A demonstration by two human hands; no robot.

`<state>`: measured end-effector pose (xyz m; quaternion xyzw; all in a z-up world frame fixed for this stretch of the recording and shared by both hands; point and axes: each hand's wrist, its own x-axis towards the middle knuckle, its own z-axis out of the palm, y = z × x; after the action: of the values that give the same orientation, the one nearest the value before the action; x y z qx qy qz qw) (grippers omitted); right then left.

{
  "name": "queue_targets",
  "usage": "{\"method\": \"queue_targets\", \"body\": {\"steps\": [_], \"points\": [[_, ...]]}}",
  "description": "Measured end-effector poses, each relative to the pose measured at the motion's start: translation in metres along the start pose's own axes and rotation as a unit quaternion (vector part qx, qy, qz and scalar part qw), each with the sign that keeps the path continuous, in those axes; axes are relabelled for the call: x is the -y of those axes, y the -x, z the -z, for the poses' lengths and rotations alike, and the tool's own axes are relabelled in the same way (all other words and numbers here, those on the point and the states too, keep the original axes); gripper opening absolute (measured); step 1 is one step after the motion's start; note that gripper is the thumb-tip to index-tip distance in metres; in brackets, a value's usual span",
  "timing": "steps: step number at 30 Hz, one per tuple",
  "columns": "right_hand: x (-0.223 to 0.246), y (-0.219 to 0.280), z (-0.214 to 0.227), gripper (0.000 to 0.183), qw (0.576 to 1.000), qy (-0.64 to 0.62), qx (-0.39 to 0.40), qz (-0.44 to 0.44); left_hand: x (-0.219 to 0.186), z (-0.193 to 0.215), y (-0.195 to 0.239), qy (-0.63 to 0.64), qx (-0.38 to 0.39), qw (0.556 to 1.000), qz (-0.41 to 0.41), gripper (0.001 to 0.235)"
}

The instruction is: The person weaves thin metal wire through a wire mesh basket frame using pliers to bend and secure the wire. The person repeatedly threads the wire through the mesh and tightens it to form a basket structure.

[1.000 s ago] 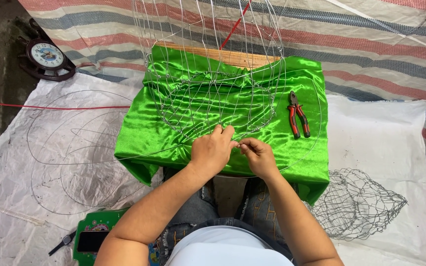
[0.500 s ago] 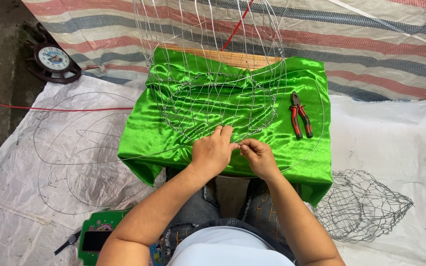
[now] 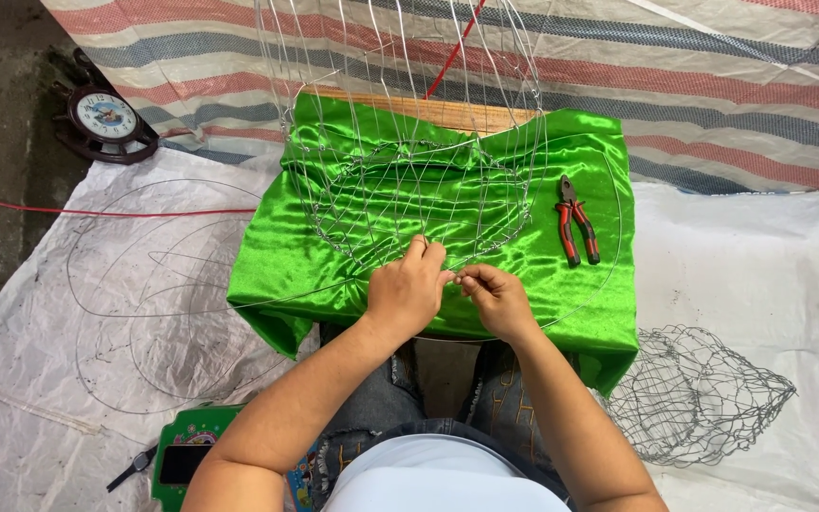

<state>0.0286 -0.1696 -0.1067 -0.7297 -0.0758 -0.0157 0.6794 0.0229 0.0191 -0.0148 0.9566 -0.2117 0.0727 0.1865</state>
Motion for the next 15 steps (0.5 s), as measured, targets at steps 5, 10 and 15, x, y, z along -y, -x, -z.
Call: {"method": "queue_targets", "body": {"steps": [5,10,15], "points": [[0.002,0.0,-0.001,0.013,1.0,0.027,-0.01,0.007,0.01,-0.028,0.002,0.009,-0.056,0.998,0.005,0.025],[-0.002,0.002,-0.005,0.013,0.999,0.04,-0.025,-0.003,0.006,-0.031,0.007,0.028,-0.059,0.997,0.035,0.023],[0.002,0.008,-0.005,0.014,0.997,0.071,-0.024,-0.014,0.01,-0.047,0.012,0.03,-0.066,0.996,0.057,0.023]]}}
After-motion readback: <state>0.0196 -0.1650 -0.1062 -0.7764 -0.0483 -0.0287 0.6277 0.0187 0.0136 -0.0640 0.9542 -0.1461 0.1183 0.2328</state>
